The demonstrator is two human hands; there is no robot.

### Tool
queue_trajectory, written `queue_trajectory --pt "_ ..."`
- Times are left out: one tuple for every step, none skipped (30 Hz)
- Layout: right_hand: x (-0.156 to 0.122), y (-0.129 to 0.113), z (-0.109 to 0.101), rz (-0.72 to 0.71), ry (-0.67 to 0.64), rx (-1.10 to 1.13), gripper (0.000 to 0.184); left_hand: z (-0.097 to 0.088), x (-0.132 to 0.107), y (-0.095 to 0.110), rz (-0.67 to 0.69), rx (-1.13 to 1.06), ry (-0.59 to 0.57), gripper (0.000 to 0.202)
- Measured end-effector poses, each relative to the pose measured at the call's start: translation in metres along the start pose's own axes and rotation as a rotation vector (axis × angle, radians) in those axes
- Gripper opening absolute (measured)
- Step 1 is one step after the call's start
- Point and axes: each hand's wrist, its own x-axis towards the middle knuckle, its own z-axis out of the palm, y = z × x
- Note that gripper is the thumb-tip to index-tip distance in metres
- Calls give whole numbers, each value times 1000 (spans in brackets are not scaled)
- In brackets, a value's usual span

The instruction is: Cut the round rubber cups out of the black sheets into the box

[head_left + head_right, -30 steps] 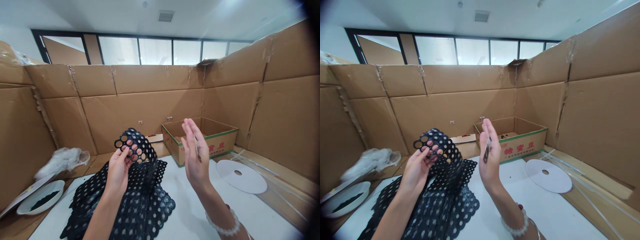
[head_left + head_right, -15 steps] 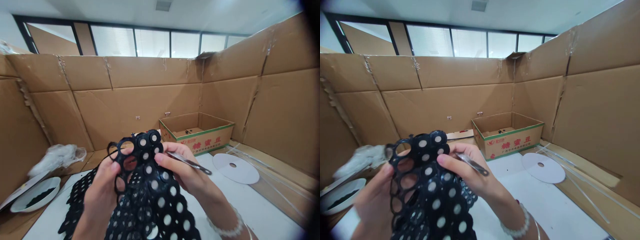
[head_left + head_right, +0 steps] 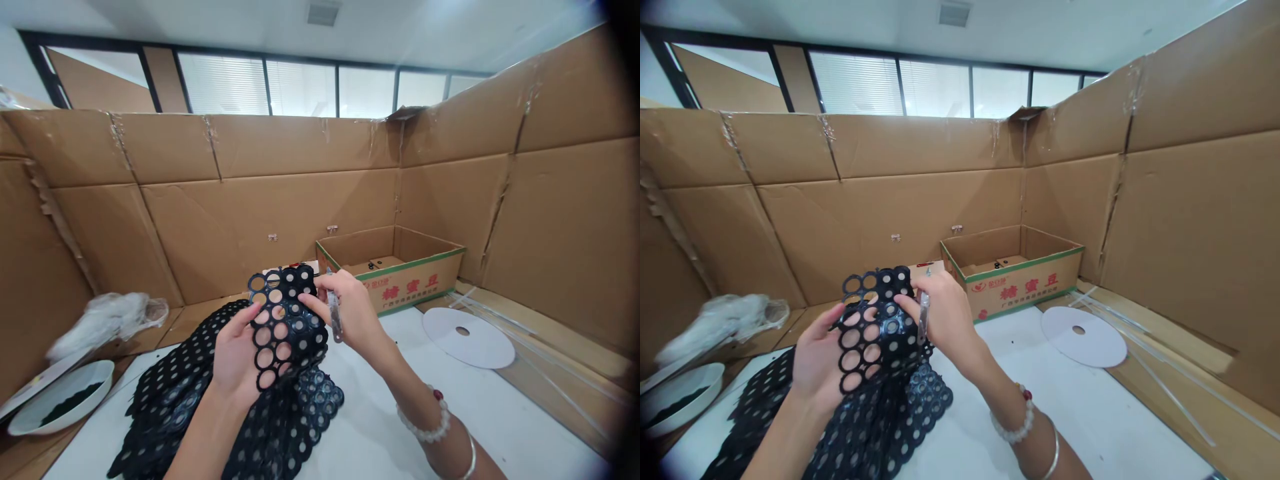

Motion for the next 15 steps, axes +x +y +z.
queue_trajectory --pt "1 2 -1 -6 -45 7 29 1 -1 0 1 6 19 21" --pt "2 3 -2 -2 -89 12 30 2 -1 -2 2 16 42 23" --pt "3 5 -3 8 -129 15 30 4 -2 -3 4 30 68 23" --pt "4 6 -4 21 -159 16 27 6 -2 -6 8 46 90 21" --pt "4 6 -5 32 -170 24 23 9 -2 -9 16 65 110 19" --pt "4 6 -7 42 -159 44 21 11 -2 -11 27 86 127 18" --pt "3 6 -10 50 -132 85 27 13 -3 -14 41 107 140 16" --pt "1 5 -13 53 -93 151 36 16 -3 -16 58 128 152 15" --pt "-1 3 -17 46 -54 241 46 17 -4 -17 75 150 163 14" --pt "-4 1 -20 26 -22 340 51 19 -5 -17 88 174 173 12" --pt "-7 -1 -22 -8 -6 438 53 20 -6 -17 100 196 186 13" --pt "-10 -4 -24 -52 -8 522 52 20 -7 -16 111 215 201 14" --pt "-14 -7 -24 -108 -28 589 48 20 -8 -15 122 233 221 17" --pt "-17 -10 -23 -175 -56 635 42 20 -9 -14 133 247 245 19" --pt "-19 -13 -21 -243 -81 652 35 19 -10 -14 143 261 274 22"
